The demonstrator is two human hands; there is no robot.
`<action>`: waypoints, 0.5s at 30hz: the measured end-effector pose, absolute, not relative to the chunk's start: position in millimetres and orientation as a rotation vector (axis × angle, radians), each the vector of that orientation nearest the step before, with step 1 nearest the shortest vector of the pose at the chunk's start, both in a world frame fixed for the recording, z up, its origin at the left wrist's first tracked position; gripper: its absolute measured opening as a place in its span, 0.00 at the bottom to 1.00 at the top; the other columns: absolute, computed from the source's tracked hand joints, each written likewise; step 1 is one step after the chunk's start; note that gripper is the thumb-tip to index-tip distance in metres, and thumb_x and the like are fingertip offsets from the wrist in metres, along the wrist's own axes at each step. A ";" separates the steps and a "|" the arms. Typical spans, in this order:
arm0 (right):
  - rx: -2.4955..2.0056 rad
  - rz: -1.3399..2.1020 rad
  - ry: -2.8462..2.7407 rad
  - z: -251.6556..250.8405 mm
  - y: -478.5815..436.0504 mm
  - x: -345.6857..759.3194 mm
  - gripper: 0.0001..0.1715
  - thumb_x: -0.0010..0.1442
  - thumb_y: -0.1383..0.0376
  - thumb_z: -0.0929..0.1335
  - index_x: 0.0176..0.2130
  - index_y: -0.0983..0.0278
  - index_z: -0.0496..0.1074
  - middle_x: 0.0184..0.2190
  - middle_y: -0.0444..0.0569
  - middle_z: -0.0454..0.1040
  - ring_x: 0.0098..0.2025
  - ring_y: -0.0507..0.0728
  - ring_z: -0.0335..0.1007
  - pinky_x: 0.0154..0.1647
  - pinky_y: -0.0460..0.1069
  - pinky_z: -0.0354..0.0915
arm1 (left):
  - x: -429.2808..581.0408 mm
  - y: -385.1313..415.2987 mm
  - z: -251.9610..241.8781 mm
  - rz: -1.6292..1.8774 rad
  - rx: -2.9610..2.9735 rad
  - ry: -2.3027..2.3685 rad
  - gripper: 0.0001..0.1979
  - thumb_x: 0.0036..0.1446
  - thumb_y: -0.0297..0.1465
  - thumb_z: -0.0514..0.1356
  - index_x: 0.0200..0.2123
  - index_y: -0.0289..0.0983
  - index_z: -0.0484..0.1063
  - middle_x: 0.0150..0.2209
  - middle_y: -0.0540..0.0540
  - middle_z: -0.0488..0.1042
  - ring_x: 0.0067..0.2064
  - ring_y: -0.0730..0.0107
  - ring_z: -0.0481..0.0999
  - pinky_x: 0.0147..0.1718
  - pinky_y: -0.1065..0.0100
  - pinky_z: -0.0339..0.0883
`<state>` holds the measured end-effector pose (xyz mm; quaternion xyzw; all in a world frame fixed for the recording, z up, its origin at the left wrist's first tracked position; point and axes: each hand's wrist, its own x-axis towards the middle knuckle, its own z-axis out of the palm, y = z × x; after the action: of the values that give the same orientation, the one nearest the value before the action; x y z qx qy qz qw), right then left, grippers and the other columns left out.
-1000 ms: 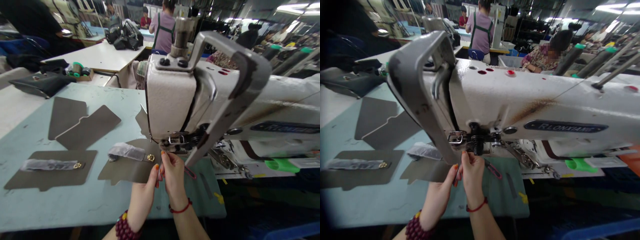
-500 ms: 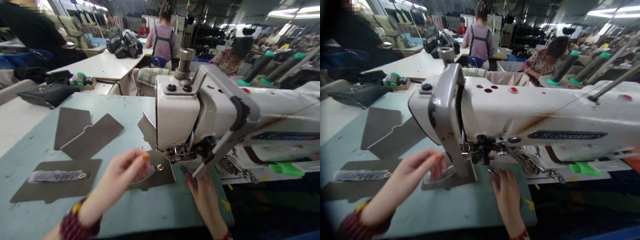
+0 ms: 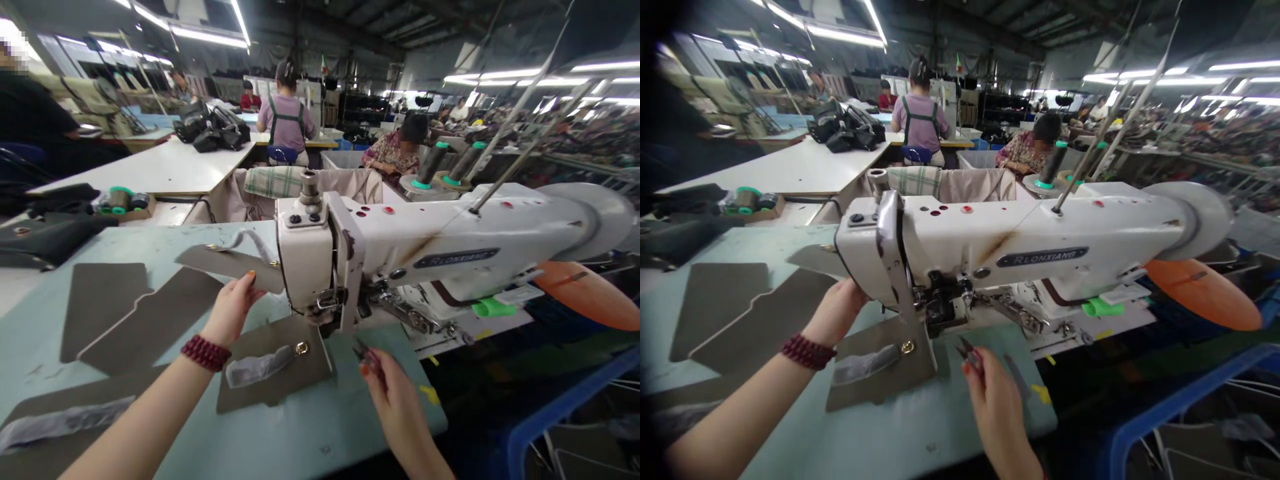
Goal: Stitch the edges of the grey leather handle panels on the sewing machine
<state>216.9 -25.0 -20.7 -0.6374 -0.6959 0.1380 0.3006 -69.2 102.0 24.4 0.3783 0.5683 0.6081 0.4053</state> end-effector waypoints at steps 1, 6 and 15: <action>-1.637 0.390 -1.897 -9.4 -22.9 199.6 0.13 0.68 0.62 0.61 0.46 0.63 0.71 0.39 0.54 0.80 0.39 0.59 0.79 0.38 0.49 0.72 | -73.0 90.2 24.0 1.553 0.937 1.471 0.16 0.60 0.40 0.59 0.25 0.35 0.67 0.24 0.49 0.72 0.27 0.70 0.71 0.29 0.69 0.67; -1.738 0.269 -2.184 33.8 9.9 113.2 0.06 0.64 0.65 0.68 0.40 0.64 0.73 0.31 0.53 0.81 0.30 0.61 0.80 0.25 0.47 0.64 | -69.9 28.8 29.2 1.515 1.064 1.822 0.27 0.57 0.46 0.59 0.17 0.42 0.47 0.15 0.58 0.46 0.19 0.76 0.48 0.19 0.69 0.44; -1.651 0.514 -2.149 25.0 -0.3 138.8 0.10 0.68 0.65 0.64 0.36 0.62 0.72 0.30 0.48 0.80 0.30 0.57 0.79 0.26 0.46 0.61 | -85.5 82.0 39.8 1.589 1.193 1.829 0.25 0.54 0.33 0.60 0.11 0.41 0.52 0.13 0.56 0.49 0.19 0.74 0.51 0.21 0.69 0.49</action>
<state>138.8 -0.3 25.0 -0.5875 -0.7650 0.1828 0.1905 -85.5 82.0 39.8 0.4310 0.6609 0.5741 0.2189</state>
